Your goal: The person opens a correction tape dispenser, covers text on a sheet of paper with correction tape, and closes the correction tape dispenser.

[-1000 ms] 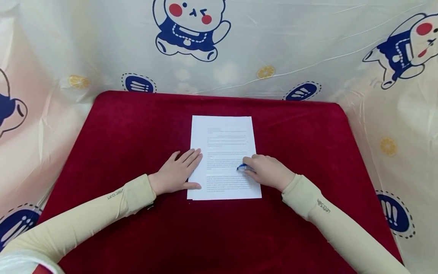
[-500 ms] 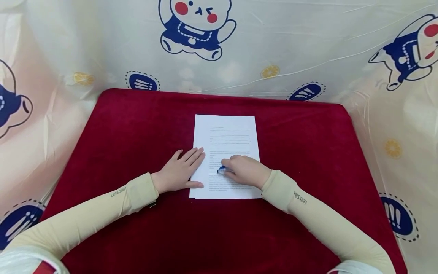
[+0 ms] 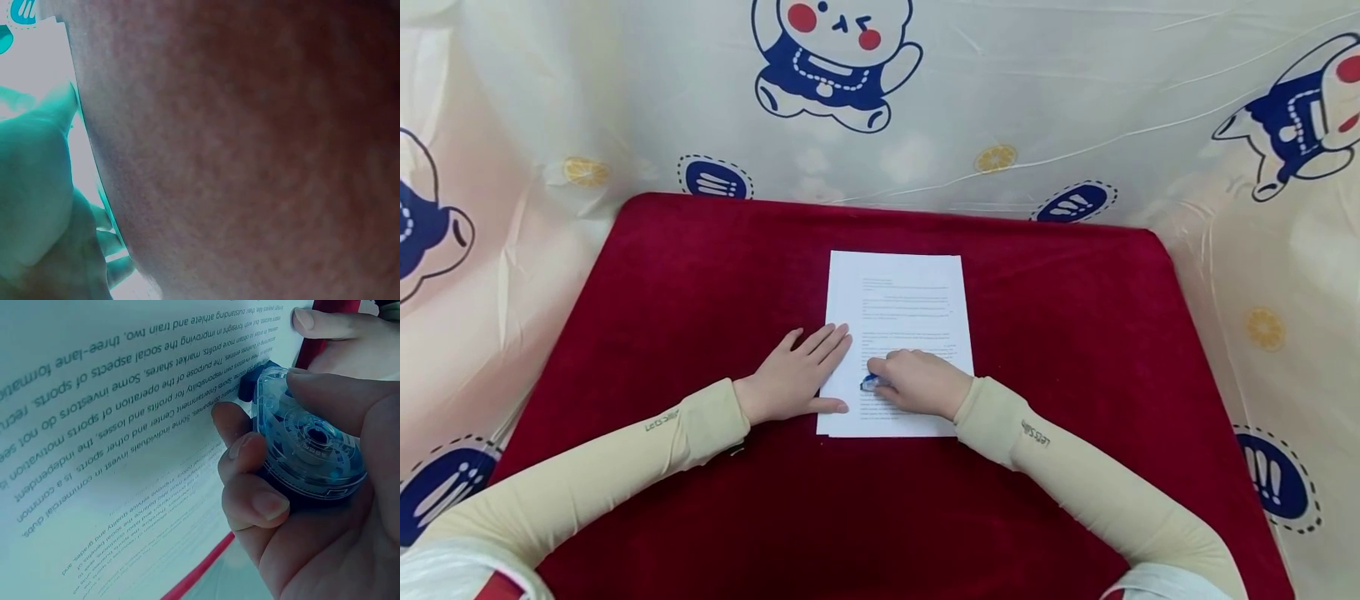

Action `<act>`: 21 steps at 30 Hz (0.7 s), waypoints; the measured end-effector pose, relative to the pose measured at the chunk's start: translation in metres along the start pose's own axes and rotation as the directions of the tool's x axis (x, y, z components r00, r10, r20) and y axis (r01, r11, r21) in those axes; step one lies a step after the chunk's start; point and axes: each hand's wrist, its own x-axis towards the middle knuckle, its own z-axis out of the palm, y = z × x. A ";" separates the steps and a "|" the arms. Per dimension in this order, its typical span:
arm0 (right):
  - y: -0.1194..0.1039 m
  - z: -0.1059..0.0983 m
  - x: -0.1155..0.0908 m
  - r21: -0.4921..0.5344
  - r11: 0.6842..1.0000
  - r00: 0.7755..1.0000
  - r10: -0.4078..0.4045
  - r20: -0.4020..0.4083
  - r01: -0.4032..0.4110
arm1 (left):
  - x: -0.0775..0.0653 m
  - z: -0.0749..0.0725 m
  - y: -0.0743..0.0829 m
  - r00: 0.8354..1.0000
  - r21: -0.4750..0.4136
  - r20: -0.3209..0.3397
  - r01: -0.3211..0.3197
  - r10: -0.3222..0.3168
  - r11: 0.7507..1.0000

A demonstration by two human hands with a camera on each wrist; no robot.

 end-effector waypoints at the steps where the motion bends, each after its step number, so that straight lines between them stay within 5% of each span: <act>1: 0.000 0.000 0.001 -0.001 1.000 1.000 0.002 0.003 -0.002 | 0.000 0.000 0.000 1.000 0.002 0.006 0.003 -0.003 1.000; 21: -0.013 -0.003 0.006 -0.074 0.990 0.990 0.125 0.058 -0.120 | 0.002 0.000 0.004 1.000 0.021 -0.009 0.008 -0.008 1.000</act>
